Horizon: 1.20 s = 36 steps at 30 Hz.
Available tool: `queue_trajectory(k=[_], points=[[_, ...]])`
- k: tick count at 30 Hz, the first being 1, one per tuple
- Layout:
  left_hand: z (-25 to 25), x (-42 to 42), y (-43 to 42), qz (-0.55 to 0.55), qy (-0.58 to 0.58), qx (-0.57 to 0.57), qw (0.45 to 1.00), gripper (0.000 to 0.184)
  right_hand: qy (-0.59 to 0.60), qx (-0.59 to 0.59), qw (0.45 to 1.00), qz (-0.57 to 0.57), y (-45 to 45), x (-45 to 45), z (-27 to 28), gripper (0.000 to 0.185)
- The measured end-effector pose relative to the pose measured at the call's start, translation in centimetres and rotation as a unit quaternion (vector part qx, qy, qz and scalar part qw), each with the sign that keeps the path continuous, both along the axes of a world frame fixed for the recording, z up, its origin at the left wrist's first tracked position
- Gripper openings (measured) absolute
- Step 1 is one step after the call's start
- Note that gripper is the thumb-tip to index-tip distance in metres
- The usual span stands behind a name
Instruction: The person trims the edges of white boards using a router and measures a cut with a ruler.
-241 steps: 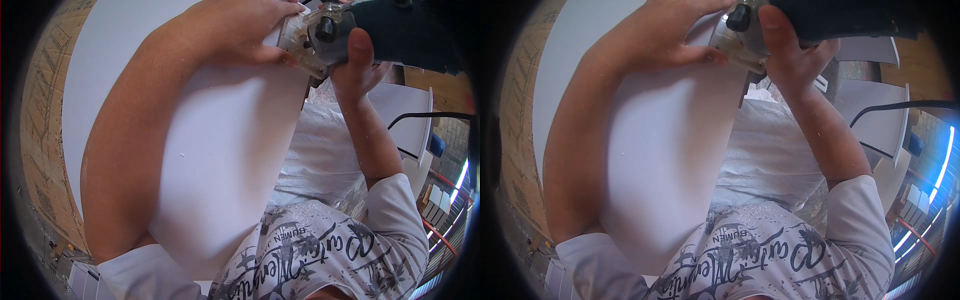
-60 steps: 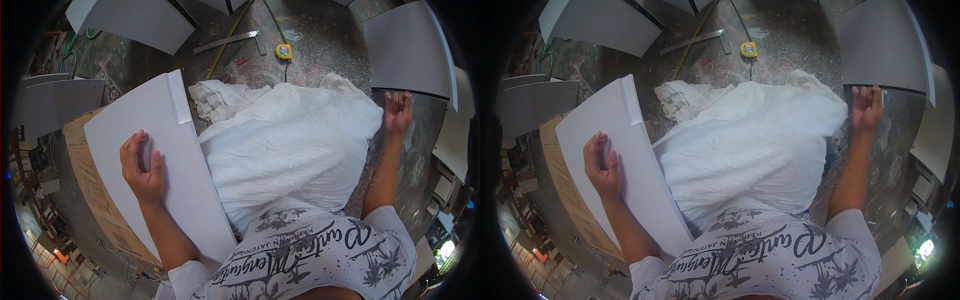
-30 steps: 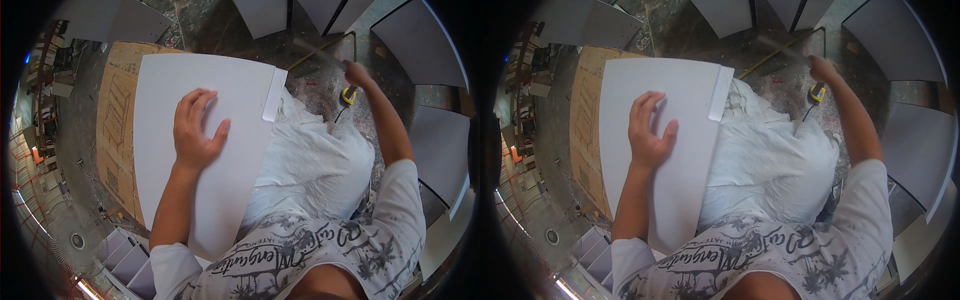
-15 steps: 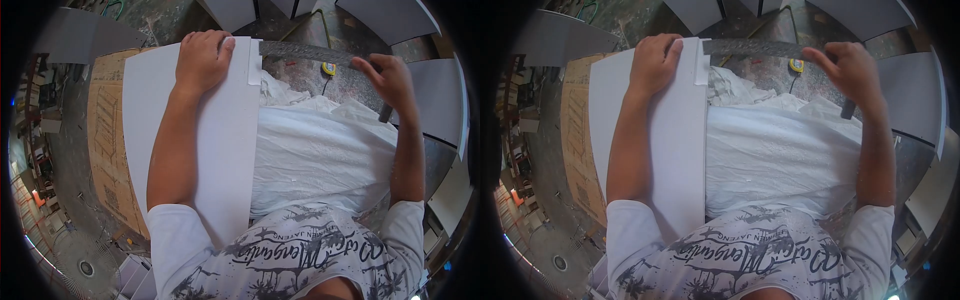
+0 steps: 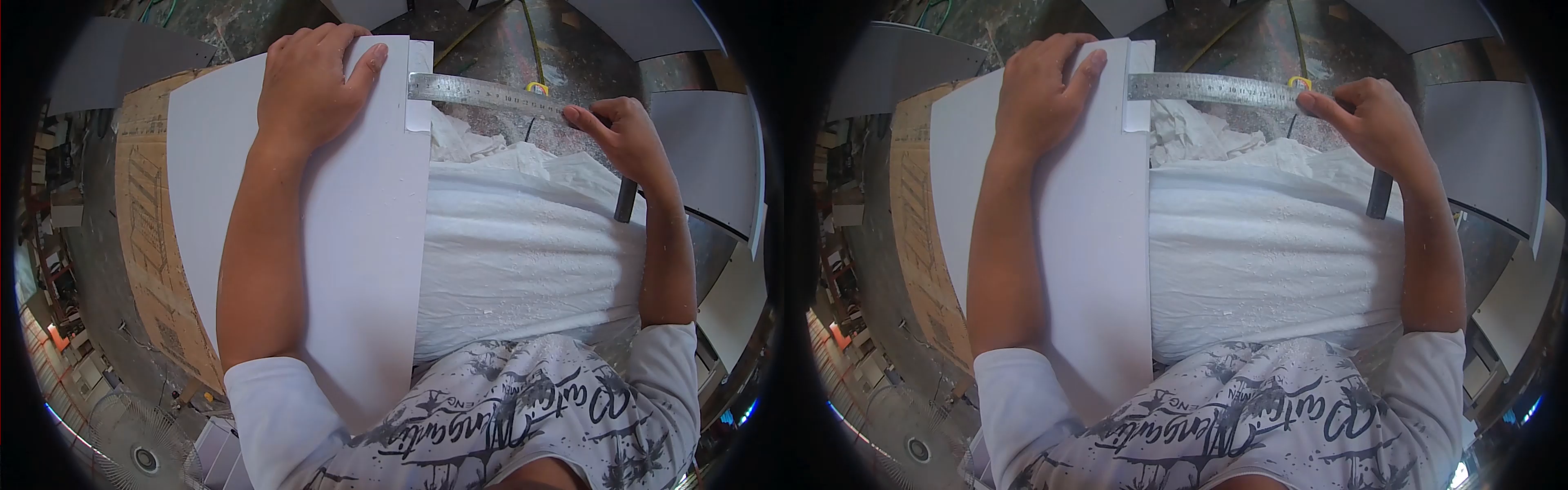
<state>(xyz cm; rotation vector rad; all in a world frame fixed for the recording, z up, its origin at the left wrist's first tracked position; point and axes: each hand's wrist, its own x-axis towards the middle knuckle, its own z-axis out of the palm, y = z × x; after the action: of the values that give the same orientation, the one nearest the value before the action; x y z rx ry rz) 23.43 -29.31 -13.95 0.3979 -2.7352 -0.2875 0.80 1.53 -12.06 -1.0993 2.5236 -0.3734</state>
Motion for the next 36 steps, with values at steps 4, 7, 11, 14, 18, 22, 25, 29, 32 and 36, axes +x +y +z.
queue_trajectory(k=[4,7,11,14,18,22,25,29,32,36], points=[[-0.1,-0.2,0.1,0.002,-0.019,-0.005,1.0,0.046,-0.003,0.018,1.0,-0.002,-0.2,-0.2,0.2,0.067],[0.4,-0.2,0.7,-0.009,-0.029,-0.015,0.999,0.051,0.001,0.015,1.0,0.004,-0.1,-0.3,0.2,0.066],[0.5,-0.6,0.7,-0.017,-0.03,-0.009,0.999,0.053,0.011,0.026,1.0,0.004,-0.2,-0.4,0.3,0.064],[0.5,-0.7,0.6,-0.025,-0.029,-0.012,0.999,0.052,0.015,0.03,0.999,0.004,-0.2,-0.3,0.2,0.064],[1.1,-1.0,0.8,-0.03,-0.047,-0.01,0.998,0.052,0.006,0.035,0.999,0.004,-0.1,-0.5,0.3,0.065],[1.5,-1.1,0.9,-0.026,-0.067,-0.001,0.997,0.051,0.003,0.028,1.0,-0.003,0.1,-0.3,0.2,0.067],[1.4,-1.1,0.8,-0.029,-0.062,-0.01,0.998,0.051,0.012,0.041,0.999,-0.009,0.2,-0.3,0.2,0.068],[1.3,-1.2,0.9,-0.028,-0.058,-0.009,0.998,0.051,0.023,0.046,0.999,-0.005,0.2,-0.3,0.3,0.068],[1.4,-1.2,0.9,-0.026,-0.066,-0.007,0.997,0.051,0.023,0.042,0.999,-0.003,0.2,-0.3,0.3,0.068],[1.3,-1.3,0.8,-0.031,-0.059,-0.011,0.998,0.051,0.021,0.045,0.999,-0.001,-0.2,0.0,0.6,0.065]])
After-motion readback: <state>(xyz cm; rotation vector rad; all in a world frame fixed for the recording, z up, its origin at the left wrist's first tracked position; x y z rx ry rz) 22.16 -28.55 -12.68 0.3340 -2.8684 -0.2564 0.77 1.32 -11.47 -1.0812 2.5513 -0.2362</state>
